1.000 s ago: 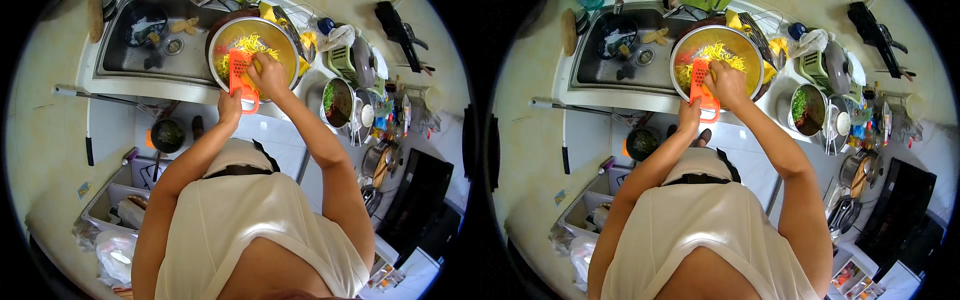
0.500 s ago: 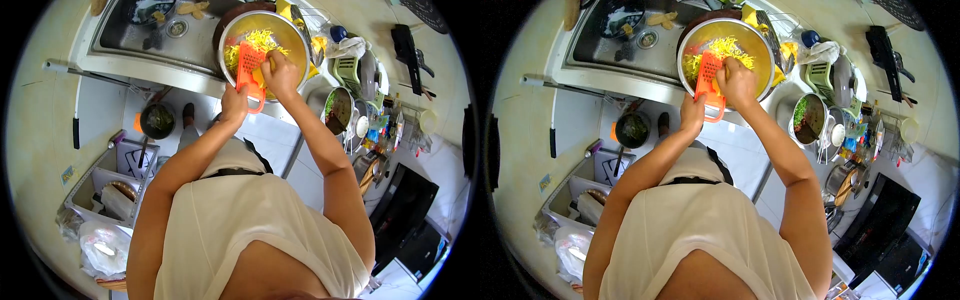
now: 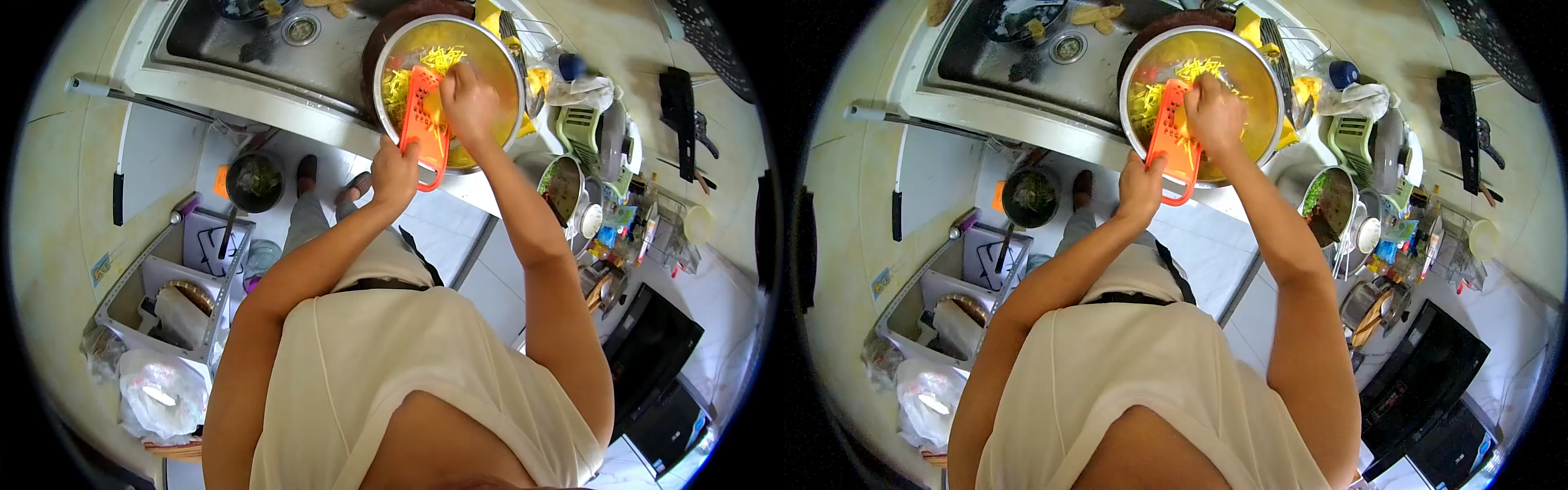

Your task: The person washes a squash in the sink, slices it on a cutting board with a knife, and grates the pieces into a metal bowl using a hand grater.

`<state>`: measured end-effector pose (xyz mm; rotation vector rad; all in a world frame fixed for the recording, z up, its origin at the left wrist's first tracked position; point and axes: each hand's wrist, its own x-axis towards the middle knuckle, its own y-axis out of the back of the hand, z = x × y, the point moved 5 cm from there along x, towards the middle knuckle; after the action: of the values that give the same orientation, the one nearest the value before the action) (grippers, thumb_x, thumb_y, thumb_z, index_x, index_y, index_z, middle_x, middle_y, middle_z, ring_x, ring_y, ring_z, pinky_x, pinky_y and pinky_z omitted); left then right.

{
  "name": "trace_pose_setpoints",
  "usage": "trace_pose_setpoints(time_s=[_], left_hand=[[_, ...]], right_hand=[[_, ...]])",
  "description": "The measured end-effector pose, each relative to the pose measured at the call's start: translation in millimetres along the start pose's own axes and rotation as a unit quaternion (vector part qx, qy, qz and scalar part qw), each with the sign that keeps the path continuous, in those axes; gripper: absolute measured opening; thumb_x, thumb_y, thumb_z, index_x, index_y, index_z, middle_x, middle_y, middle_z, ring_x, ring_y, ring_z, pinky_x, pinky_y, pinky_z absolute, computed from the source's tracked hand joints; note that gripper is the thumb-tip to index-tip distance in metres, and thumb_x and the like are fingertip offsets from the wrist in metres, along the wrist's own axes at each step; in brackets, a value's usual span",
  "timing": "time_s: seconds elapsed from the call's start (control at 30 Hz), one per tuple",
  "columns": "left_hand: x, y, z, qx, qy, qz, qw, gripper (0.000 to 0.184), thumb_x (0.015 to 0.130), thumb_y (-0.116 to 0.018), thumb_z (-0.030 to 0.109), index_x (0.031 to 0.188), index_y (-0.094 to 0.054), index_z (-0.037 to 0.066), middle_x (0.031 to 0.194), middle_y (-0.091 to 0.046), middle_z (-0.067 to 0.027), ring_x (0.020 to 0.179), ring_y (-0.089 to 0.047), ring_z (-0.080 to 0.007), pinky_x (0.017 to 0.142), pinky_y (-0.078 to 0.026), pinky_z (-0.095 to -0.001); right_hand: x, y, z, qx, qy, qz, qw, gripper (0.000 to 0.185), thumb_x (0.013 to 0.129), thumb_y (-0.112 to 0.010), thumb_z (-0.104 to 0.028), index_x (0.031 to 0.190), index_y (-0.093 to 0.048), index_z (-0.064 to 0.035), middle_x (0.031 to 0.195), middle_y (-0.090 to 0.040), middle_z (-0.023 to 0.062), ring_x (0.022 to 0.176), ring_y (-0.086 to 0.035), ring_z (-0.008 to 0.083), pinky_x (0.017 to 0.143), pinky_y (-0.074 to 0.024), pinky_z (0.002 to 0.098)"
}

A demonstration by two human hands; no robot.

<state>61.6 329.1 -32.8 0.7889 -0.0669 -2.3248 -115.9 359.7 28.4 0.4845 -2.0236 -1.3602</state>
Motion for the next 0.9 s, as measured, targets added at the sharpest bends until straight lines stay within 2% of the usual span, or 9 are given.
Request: trace_pose_setpoints(time_s=[0.13, 0.23, 0.33, 0.47, 0.5, 0.57, 0.67, 0.77, 0.9], left_hand=[[-3.1, -0.7, 0.6, -0.008, -0.002, 0.014, 1.0, 0.048, 0.09, -0.056, 0.037, 0.104, -0.049, -0.009, 0.091, -0.064, -0.0311, 0.089, -0.061, -0.048, 0.081, -0.046, -0.0517], [-1.3, -1.9, -1.2, -0.008, -0.013, 0.013, 1.0, 0.049, 0.09, -0.056, 0.037, 0.103, -0.049, -0.009, 0.091, -0.064, -0.0312, 0.089, -0.061, -0.0482, 0.081, -0.046, -0.0522], [-2.1, -2.3, -0.3, -0.009, -0.009, 0.016, 1.0, 0.049, 0.09, -0.056, 0.038, 0.103, -0.049, -0.009, 0.09, -0.064, -0.0312, 0.088, -0.061, -0.0484, 0.08, -0.046, -0.0523], [-0.1, -2.9, -2.3, -0.008, -0.021, 0.021, 1.0, 0.049, 0.09, -0.056, 0.038, 0.103, -0.05, -0.008, 0.089, -0.064, -0.0313, 0.086, -0.061, -0.0483, 0.079, -0.046, -0.052], [2.9, -3.3, -0.5, -0.014, -0.024, 0.026, 0.999, 0.049, 0.09, -0.056, 0.038, 0.103, -0.05, -0.009, 0.088, -0.064, -0.0313, 0.086, -0.061, -0.0484, 0.078, -0.046, -0.052], [0.1, -3.0, -2.2, -0.02, -0.022, 0.026, 0.999, 0.049, 0.09, -0.055, 0.038, 0.102, -0.05, -0.009, 0.088, -0.064, -0.0315, 0.085, -0.061, -0.0484, 0.078, -0.046, -0.0521], [1.2, -6.0, -6.0, -0.029, -0.029, 0.037, 0.998, 0.05, 0.091, -0.055, 0.039, 0.101, -0.05, -0.01, 0.087, -0.063, -0.032, 0.085, -0.061, -0.0482, 0.078, -0.046, -0.0522], [0.8, -5.2, -3.2, -0.021, -0.039, 0.034, 0.998, 0.05, 0.091, -0.055, 0.039, 0.1, -0.05, -0.01, 0.088, -0.063, -0.0324, 0.086, -0.061, -0.0482, 0.079, -0.046, -0.0518], [0.9, -3.5, -1.6, -0.002, -0.03, 0.035, 0.999, 0.049, 0.09, -0.055, 0.038, 0.1, -0.051, -0.01, 0.088, -0.063, -0.0326, 0.086, -0.061, -0.0489, 0.078, -0.046, -0.0521]], right_hand=[[38.7, -39.7, 14.7, -0.041, 0.003, 0.031, 0.999, 0.016, 0.081, -0.06, -0.023, 0.081, -0.067, -0.0086, 0.068, -0.066, 0.0147, 0.059, -0.064, 0.0342, 0.055, -0.0505, 0.0459], [12.2, -7.0, 7.4, 0.009, 0.022, -0.031, 0.999, 0.016, 0.082, -0.059, -0.023, 0.079, -0.067, -0.0096, 0.069, -0.066, 0.0151, 0.059, -0.064, 0.034, 0.054, -0.0504, 0.0456], [-25.1, 30.0, -13.1, 0.159, 0.048, -0.012, 0.986, 0.016, 0.082, -0.058, -0.023, 0.078, -0.068, -0.0104, 0.07, -0.066, 0.0159, 0.058, -0.064, 0.0341, 0.054, -0.05, 0.0459], [11.5, -13.9, 7.7, -0.017, 0.003, 0.009, 1.0, 0.016, 0.081, -0.058, -0.023, 0.076, -0.069, -0.0114, 0.07, -0.066, 0.0162, 0.057, -0.064, 0.0338, 0.052, -0.05, 0.0453], [23.5, -32.3, 15.8, -0.03, 0.01, 0.014, 0.999, 0.022, 0.086, -0.055, -0.028, 0.083, -0.071, -0.0141, 0.067, -0.066, 0.015, 0.06, -0.064, 0.0357, 0.057, -0.0512, 0.0455], [34.0, -42.8, 18.9, -0.017, 0.014, 0.004, 1.0, 0.022, 0.086, -0.055, -0.028, 0.084, -0.071, -0.0137, 0.067, -0.065, 0.0171, 0.061, -0.065, 0.0358, 0.058, -0.0514, 0.0464], [6.4, 3.2, 2.3, 0.021, 0.025, -0.037, 0.999, 0.017, 0.079, -0.059, -0.023, 0.072, -0.067, -0.01, 0.066, -0.065, 0.0153, 0.053, -0.063, 0.0326, 0.05, -0.05, 0.0446], [-29.9, 31.0, -14.2, 0.105, 0.114, 0.026, 0.988, 0.018, 0.079, -0.059, -0.023, 0.07, -0.065, -0.0085, 0.064, -0.065, 0.0146, 0.05, -0.062, 0.0304, 0.047, -0.0495, 0.0413], [16.1, -29.4, 25.3, -0.072, 0.022, 0.037, 0.996, 0.024, 0.082, -0.054, -0.026, 0.066, -0.065, -0.0118, 0.055, -0.062, 0.0131, 0.046, -0.06, 0.0313, 0.044, -0.0485, 0.0426]])
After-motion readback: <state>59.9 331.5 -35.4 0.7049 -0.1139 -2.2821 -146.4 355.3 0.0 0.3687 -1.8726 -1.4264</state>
